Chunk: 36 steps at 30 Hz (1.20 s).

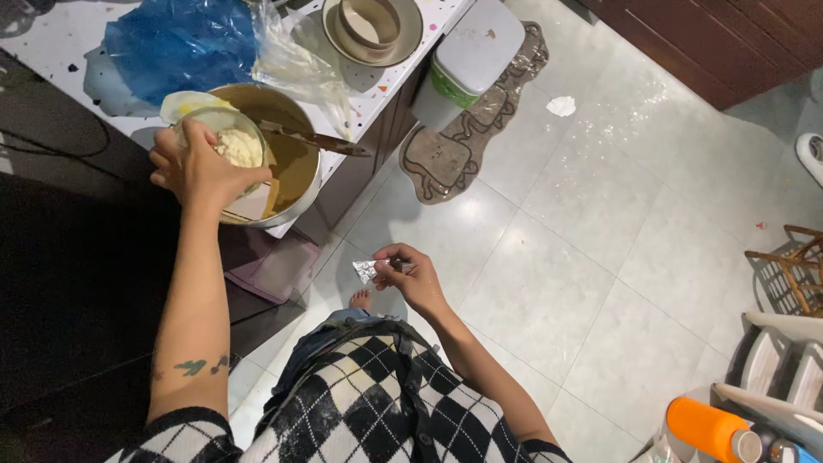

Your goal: Filling pastry bags with batter, retrieving cheese from the refrigerator, and organizing baking ingredients in a kitchen.

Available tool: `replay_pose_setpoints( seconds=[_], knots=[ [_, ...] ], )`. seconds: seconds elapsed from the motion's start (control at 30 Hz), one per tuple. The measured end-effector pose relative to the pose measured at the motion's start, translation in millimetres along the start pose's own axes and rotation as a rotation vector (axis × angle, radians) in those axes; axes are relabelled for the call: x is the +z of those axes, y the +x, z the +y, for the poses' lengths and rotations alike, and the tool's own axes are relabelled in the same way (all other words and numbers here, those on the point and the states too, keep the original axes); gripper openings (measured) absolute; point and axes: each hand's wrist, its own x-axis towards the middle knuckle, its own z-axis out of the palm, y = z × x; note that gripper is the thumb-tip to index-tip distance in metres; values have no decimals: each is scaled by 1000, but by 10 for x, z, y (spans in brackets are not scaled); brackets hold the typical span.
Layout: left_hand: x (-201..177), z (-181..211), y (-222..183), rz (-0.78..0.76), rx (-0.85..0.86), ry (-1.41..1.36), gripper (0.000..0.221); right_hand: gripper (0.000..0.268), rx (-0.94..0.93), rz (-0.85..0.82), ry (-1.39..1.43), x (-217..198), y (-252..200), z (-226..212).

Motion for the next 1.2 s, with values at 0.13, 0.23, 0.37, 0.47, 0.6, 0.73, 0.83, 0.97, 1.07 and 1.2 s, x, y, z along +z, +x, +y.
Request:
replay_pose_setpoints(
  seconds=[0.13,0.23,0.37,0.47,0.6,0.73,0.83,0.97,1.07,1.2],
  knots=[
    [-144,27,20,92,82,-57,92,17,-16,33,-5,-45,11,-51],
    [-199,29,53,117,137,-68,95,17,-23,64,-50,-109,-24,-128],
    [-337,178,54,170,242,-67,97,16,-33,149,-13,-286,-115,-178],
    [-407,394,19,163,299,-71,93,17,-49,220,20,-543,-221,-177],
    [-472,917,-77,167,405,-67,91,17,-42,357,37,-962,-364,-243],
    [-417,1711,-288,45,513,-51,92,20,-85,488,213,-1668,-489,-219],
    [-197,2374,-465,-54,603,-72,92,22,-117,611,271,-2275,-659,-312],
    [264,3389,-828,-174,720,-139,91,21,-158,766,304,-3223,-1010,-515],
    [642,4095,-1079,-235,769,-135,89,20,-165,836,258,-3899,-1343,-669],
    [1257,4920,-1324,-320,840,-126,89,18,-179,905,266,-4673,-1612,-805]
  ],
)
